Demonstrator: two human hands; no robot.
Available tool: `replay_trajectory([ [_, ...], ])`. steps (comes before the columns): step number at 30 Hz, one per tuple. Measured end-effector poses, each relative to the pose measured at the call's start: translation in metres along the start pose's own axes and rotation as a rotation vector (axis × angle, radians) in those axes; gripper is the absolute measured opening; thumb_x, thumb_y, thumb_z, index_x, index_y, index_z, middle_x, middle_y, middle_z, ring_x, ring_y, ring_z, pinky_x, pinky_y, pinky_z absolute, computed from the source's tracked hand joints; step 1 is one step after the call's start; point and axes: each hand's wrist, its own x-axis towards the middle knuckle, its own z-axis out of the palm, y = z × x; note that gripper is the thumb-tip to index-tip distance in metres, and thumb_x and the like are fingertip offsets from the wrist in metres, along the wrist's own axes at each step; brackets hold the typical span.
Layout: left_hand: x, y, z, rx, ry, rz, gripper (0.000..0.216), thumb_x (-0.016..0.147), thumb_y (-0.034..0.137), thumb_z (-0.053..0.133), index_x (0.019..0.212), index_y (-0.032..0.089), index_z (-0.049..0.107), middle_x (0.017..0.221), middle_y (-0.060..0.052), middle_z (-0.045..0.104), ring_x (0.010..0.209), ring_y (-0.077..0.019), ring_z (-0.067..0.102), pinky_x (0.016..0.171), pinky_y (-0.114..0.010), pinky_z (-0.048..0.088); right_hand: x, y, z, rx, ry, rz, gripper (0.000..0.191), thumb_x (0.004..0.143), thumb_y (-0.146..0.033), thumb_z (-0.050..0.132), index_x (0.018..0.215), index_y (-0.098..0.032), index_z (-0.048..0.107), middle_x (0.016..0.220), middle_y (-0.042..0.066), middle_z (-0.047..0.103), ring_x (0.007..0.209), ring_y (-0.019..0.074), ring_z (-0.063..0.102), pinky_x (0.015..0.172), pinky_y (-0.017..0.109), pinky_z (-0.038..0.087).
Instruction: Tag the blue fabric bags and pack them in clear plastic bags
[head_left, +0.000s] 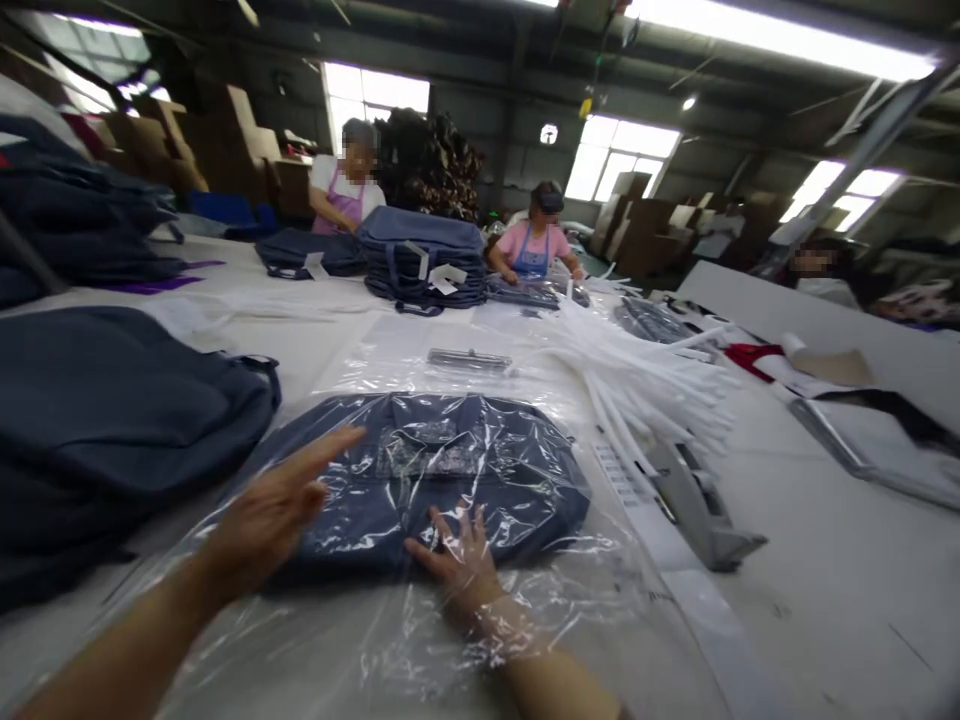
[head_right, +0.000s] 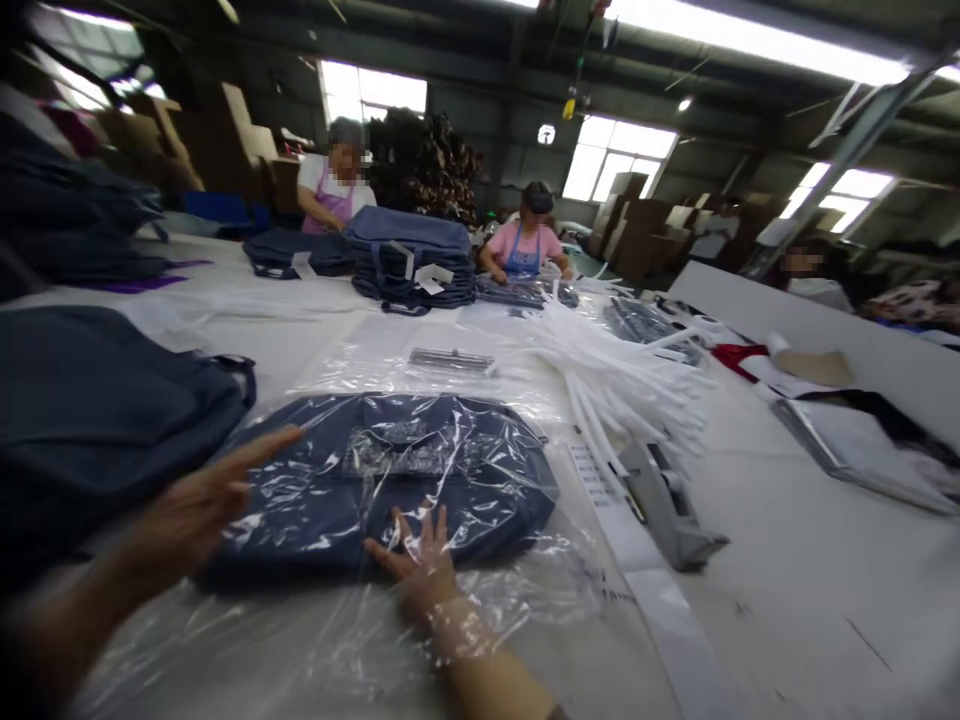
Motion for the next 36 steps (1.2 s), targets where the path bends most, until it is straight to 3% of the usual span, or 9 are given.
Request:
replay_trajectory([
  [5,0.038,-0.003,0.15,0.226,-0.396,0.3,0.066,0.092,0.063,0.034,0.144,0.022,0.037,0.148,-0.008,0.037,0.14,-0.0312,0.029,0.115,-0.052,0.021,-0.076,0.006,-0.013,-0.026,0.116,0.16,0.062,0.093,-0.033,0.048,0.149,-0.031,0.022,0.153,0.008,0.033,0.139,0.0323,0.03,0.106,0.053,0.039],
  [8,0.027,-0.034,0.191,0.341,-0.371,0.399,0.065,0.089,0.061,0.044,0.146,0.033,0.028,0.151,-0.003,0.031,0.141,-0.0296,0.026,0.117,-0.052,0.011,-0.173,0.009,-0.028,-0.039,0.357,0.55,0.062,0.093,-0.027,0.044,0.149,-0.02,0.02,0.143,0.017,0.042,0.133,0.0313,0.039,0.098,0.048,0.048],
  [11,0.021,-0.052,0.193,0.365,-0.318,0.485,0.066,0.089,0.061,0.045,0.146,0.036,0.023,0.152,0.0,0.028,0.142,-0.0283,0.025,0.117,-0.048,0.002,-0.239,0.02,-0.05,-0.062,0.729,1.131,0.068,0.089,-0.036,0.051,0.147,-0.019,0.021,0.134,0.021,0.043,0.119,0.034,0.049,0.093,0.053,0.048],
  [14,0.022,-0.051,0.187,0.389,-0.333,0.479,0.064,0.09,0.061,0.044,0.145,0.037,0.025,0.152,0.001,0.028,0.142,-0.029,0.024,0.116,-0.048,0.002,-0.231,0.049,-0.064,0.256,0.861,1.366,0.093,0.073,-0.046,0.068,0.146,-0.015,0.02,0.134,0.023,0.039,0.111,0.0339,0.053,0.092,0.053,0.048],
  [17,0.024,-0.049,0.187,0.4,-0.344,0.455,0.061,0.09,0.06,0.042,0.144,0.037,0.027,0.152,0.001,0.03,0.141,-0.0295,0.027,0.115,-0.05,0.009,-0.179,0.082,-0.062,0.772,0.918,1.335,0.096,0.06,-0.043,0.075,0.14,-0.016,0.03,0.122,0.017,0.053,0.1,0.0277,0.06,0.087,0.045,0.052],
  [21,0.025,-0.053,0.19,0.409,-0.325,0.456,0.058,0.092,0.057,0.042,0.144,0.039,0.025,0.151,0.002,0.032,0.14,-0.028,0.03,0.115,-0.049,0.016,-0.13,0.113,-0.066,0.987,1.046,1.298,0.049,0.078,-0.05,0.053,0.113,-0.016,0.051,0.089,0.007,0.064,0.075,0.019,0.064,0.067,0.035,0.056],
  [24,0.025,-0.054,0.191,0.423,-0.32,0.454,0.058,0.092,0.057,0.041,0.145,0.039,0.024,0.151,0.003,0.03,0.14,-0.0275,0.029,0.116,-0.048,0.015,-0.145,0.117,-0.083,0.923,1.074,1.309,0.038,0.083,-0.049,0.043,0.1,-0.017,0.054,0.078,0.002,0.061,0.058,0.0133,0.058,0.053,0.028,0.051],
  [30,0.024,-0.05,0.19,0.408,-0.321,0.49,0.059,0.092,0.059,0.042,0.145,0.041,0.025,0.15,0.003,0.033,0.139,-0.0272,0.03,0.115,-0.046,0.012,-0.231,0.086,-0.107,0.797,0.866,1.352,0.022,0.058,-0.032,0.061,0.077,-0.02,0.063,0.068,0.001,0.064,0.05,0.015,0.054,0.049,0.028,0.049],
  [36,0.024,-0.048,0.188,0.489,-0.149,0.671,0.064,0.091,0.058,0.045,0.147,0.036,0.023,0.15,-0.001,0.034,0.139,-0.0271,0.031,0.115,-0.043,0.002,-0.222,0.082,-0.089,0.761,0.786,1.424,0.043,0.061,-0.036,0.055,0.1,-0.018,0.059,0.089,0.006,0.067,0.061,0.0161,0.062,0.054,0.029,0.054],
])
